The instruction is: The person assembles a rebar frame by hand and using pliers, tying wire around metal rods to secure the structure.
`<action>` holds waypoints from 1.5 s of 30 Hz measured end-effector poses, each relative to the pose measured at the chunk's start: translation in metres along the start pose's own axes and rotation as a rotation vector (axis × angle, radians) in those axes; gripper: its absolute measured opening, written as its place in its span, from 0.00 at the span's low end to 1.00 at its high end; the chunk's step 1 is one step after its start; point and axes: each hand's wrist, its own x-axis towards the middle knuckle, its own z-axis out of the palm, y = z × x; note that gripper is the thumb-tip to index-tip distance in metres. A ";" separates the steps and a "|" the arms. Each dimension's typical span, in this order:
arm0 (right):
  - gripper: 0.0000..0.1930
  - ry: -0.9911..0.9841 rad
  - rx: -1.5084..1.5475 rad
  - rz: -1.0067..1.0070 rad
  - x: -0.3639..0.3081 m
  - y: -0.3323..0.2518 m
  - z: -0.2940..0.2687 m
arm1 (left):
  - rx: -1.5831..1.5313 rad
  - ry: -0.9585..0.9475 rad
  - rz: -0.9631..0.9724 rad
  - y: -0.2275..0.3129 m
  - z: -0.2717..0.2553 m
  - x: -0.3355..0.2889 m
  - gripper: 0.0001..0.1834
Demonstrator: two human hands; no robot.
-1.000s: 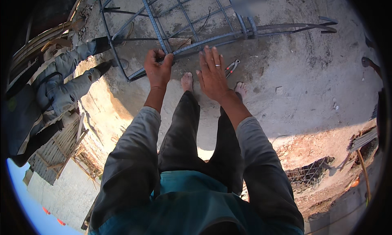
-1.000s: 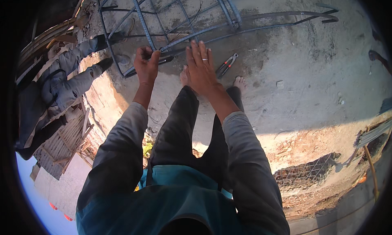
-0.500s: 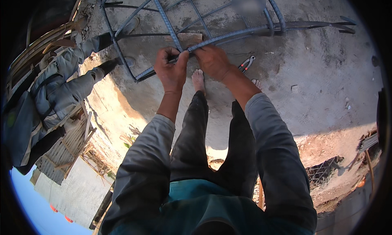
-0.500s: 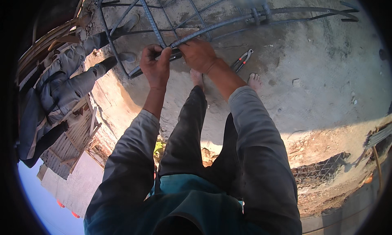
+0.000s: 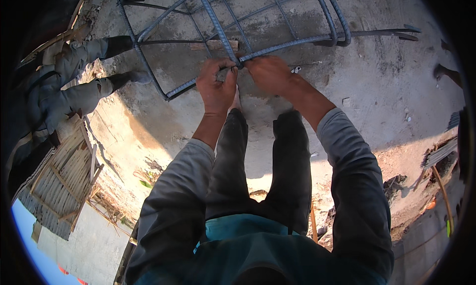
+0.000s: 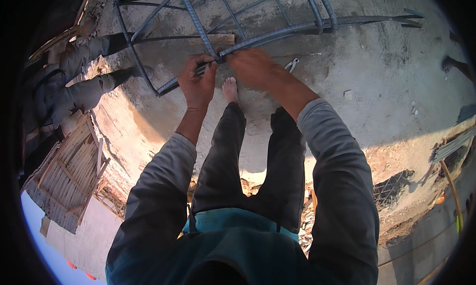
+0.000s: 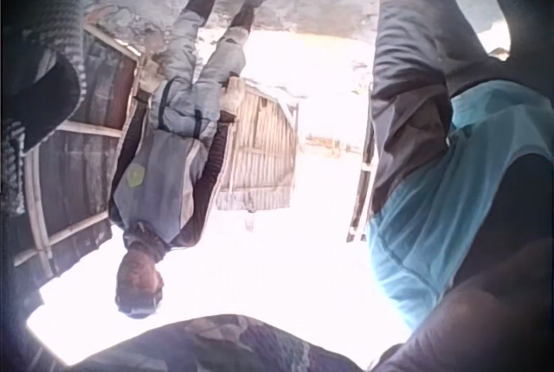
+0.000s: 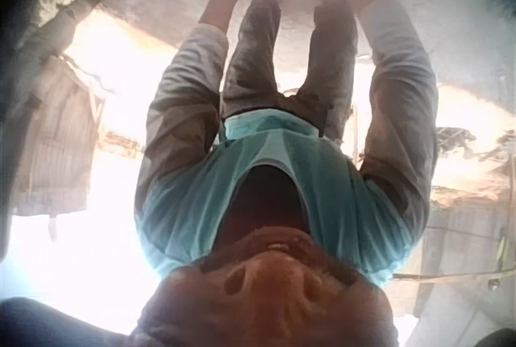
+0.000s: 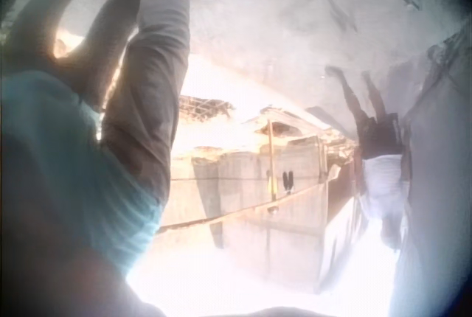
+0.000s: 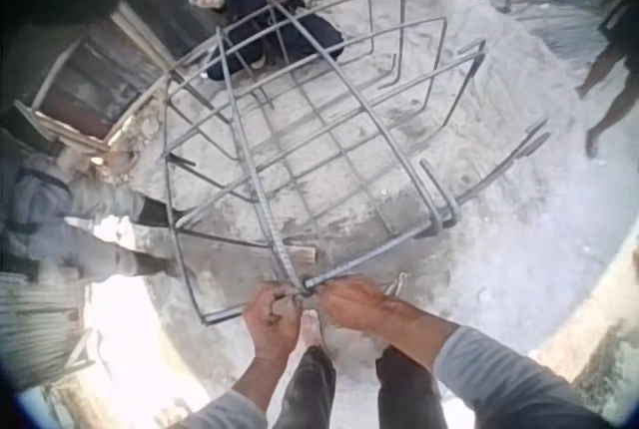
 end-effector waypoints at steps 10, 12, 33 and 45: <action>0.11 0.154 0.819 0.695 -0.031 -0.060 -0.049 | -0.143 -0.120 0.001 -0.001 -0.018 0.001 0.10; 0.11 0.163 1.108 0.868 -0.023 -0.073 -0.073 | -0.110 -0.117 -0.003 0.000 -0.018 0.001 0.10; 0.24 0.505 1.381 1.073 -0.021 -0.122 -0.020 | -0.307 -0.198 -0.142 0.000 -0.032 0.013 0.10; 0.28 0.268 1.528 1.113 0.003 -0.102 -0.035 | -0.311 -0.214 -0.154 -0.002 -0.034 0.013 0.10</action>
